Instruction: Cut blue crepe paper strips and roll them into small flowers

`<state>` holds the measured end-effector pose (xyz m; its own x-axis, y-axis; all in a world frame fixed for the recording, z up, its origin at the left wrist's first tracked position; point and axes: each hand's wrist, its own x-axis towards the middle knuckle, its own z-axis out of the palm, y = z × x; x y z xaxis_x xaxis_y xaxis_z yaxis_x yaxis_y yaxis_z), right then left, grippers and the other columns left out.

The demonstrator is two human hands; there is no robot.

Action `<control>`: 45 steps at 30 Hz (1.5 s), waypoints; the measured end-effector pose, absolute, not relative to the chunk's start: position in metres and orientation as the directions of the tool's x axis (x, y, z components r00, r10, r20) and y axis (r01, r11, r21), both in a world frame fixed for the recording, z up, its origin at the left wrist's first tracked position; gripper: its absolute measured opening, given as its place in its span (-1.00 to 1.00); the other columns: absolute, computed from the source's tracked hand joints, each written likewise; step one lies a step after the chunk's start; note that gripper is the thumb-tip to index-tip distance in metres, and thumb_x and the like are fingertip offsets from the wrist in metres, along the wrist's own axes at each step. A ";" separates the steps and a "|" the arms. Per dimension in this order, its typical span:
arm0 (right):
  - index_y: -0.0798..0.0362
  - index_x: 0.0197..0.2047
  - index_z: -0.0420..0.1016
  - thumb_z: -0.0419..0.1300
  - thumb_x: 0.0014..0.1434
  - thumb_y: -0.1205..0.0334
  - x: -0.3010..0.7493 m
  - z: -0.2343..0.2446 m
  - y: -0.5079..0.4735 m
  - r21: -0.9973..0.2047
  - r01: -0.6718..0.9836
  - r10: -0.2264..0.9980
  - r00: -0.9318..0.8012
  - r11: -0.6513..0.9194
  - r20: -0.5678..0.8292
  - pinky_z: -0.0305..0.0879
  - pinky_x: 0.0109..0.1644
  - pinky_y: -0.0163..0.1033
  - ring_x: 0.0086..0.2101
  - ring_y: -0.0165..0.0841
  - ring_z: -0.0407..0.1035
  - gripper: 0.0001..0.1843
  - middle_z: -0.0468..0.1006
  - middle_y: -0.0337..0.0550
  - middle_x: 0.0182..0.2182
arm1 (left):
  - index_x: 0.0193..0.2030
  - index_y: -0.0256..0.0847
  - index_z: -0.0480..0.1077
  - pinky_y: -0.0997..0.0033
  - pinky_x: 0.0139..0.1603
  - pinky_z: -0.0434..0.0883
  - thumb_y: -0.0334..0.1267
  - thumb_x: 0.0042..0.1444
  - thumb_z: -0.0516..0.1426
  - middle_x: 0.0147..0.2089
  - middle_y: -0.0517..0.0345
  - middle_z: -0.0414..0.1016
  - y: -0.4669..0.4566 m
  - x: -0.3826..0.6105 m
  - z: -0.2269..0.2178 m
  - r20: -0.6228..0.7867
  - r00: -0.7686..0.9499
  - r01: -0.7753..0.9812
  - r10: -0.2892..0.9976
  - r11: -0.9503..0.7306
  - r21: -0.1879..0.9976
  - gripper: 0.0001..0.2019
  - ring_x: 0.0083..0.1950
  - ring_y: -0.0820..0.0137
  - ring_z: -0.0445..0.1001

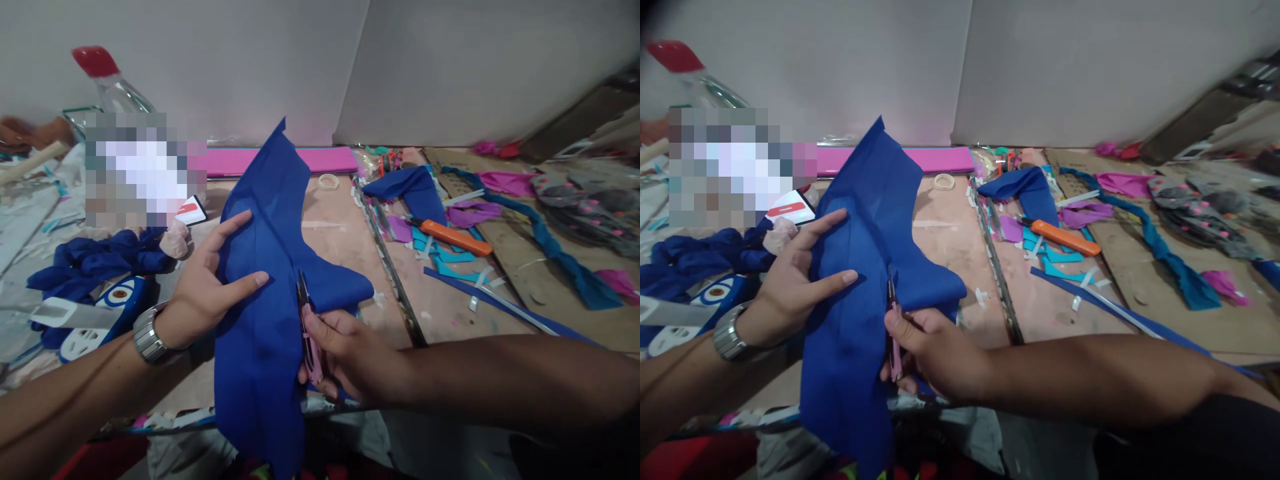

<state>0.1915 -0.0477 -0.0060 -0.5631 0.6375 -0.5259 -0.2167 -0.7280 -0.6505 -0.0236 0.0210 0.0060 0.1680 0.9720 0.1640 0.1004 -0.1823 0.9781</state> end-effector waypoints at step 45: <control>0.16 -0.58 0.45 0.28 0.18 -0.33 0.196 -0.014 -0.048 -0.669 -0.240 0.639 -0.625 -0.703 -0.447 0.10 -0.66 -0.37 -0.73 -0.52 0.24 -0.32 0.43 -0.23 -0.69 | 0.45 0.15 0.21 0.21 0.57 0.13 -0.18 0.08 0.38 0.53 0.35 0.15 0.006 -0.019 0.009 0.105 0.159 0.110 0.982 -0.124 0.986 -0.19 0.58 0.14 0.02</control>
